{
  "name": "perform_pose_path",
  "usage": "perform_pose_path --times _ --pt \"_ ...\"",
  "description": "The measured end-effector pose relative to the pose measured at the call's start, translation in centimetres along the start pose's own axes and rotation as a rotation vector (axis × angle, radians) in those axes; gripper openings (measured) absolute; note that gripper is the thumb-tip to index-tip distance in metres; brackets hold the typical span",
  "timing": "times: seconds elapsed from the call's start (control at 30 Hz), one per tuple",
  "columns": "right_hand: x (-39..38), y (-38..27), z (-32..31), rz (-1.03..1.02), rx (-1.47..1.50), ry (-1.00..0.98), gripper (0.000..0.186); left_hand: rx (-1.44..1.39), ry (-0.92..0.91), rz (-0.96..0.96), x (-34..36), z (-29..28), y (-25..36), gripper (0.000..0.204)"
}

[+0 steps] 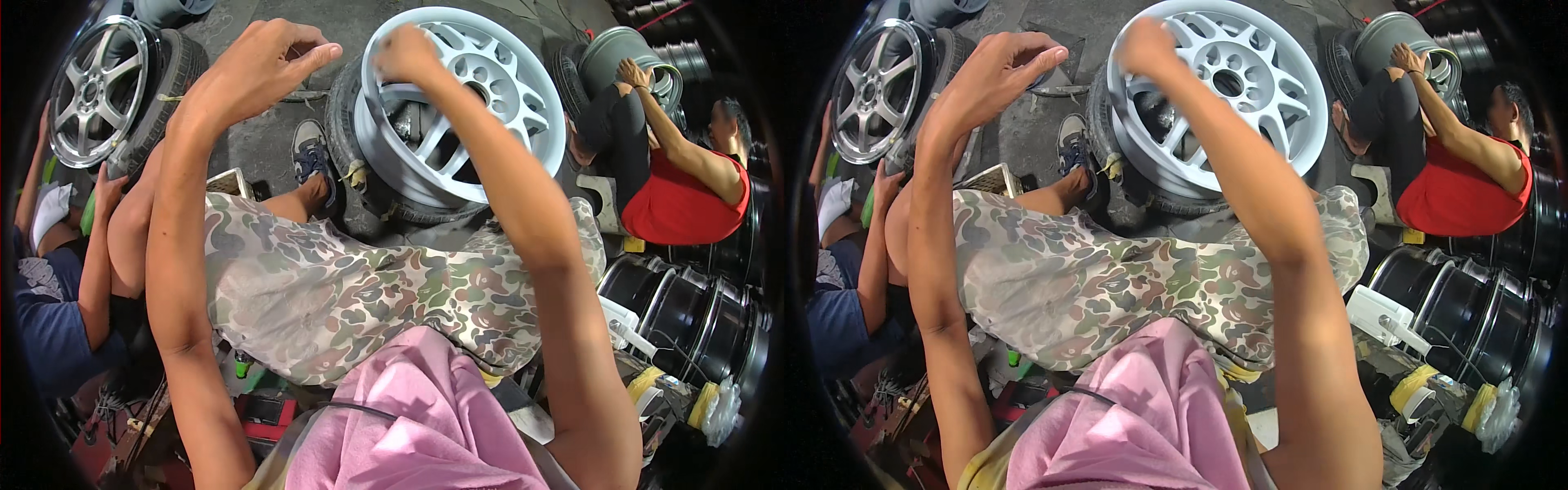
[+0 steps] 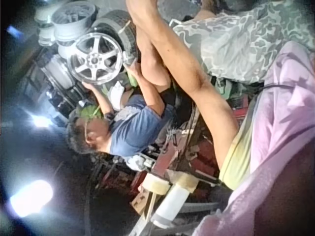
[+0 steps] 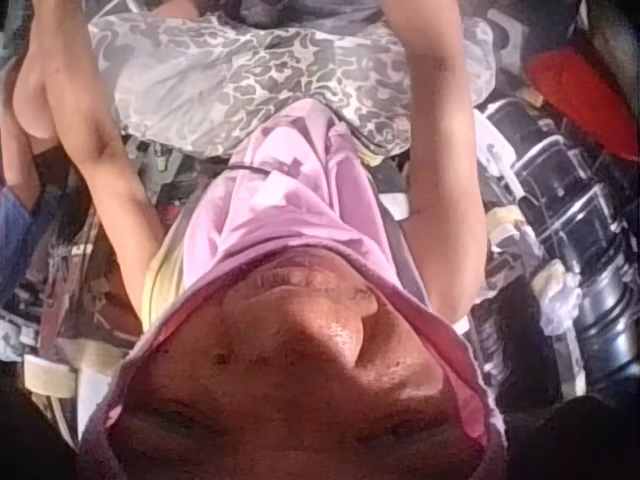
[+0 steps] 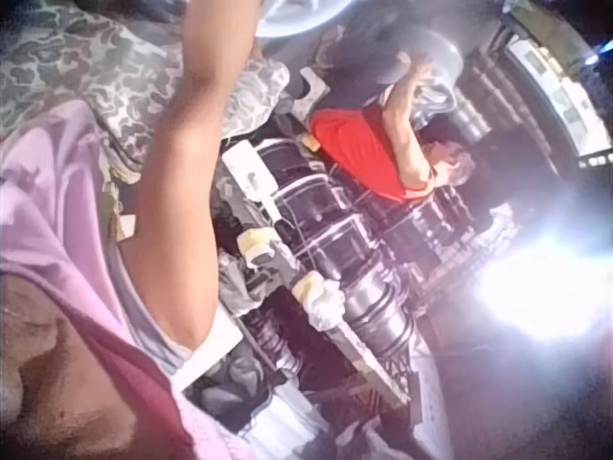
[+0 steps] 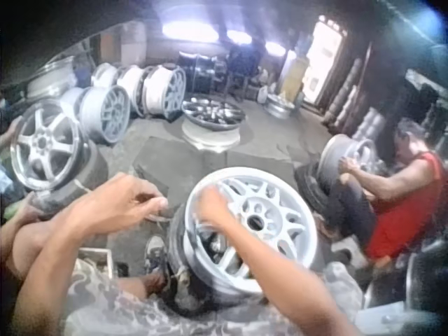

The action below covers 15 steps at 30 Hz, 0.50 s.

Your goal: The person cleans and sands the edges of a white wheel rim by hand using a piece of sandpaper and a small tool, then opens a tool case to retrieve items.

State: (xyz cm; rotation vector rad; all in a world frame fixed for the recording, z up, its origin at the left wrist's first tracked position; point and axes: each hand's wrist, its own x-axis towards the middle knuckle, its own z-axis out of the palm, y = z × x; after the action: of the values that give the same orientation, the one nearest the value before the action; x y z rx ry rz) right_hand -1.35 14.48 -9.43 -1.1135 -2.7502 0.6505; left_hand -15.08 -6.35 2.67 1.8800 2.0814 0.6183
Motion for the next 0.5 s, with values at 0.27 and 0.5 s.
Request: perform_pose_path --times 0.27,0.5 --pt "-18.7 2.6 -10.5 0.077 0.588 -0.496 0.021 -0.034 0.032 0.022 -0.3 -0.2 0.7 0.042" --pt "-24.2 8.2 -10.2 0.218 0.404 -0.086 0.022 -0.059 -0.059 0.052 0.0 2.3 1.3 0.035"
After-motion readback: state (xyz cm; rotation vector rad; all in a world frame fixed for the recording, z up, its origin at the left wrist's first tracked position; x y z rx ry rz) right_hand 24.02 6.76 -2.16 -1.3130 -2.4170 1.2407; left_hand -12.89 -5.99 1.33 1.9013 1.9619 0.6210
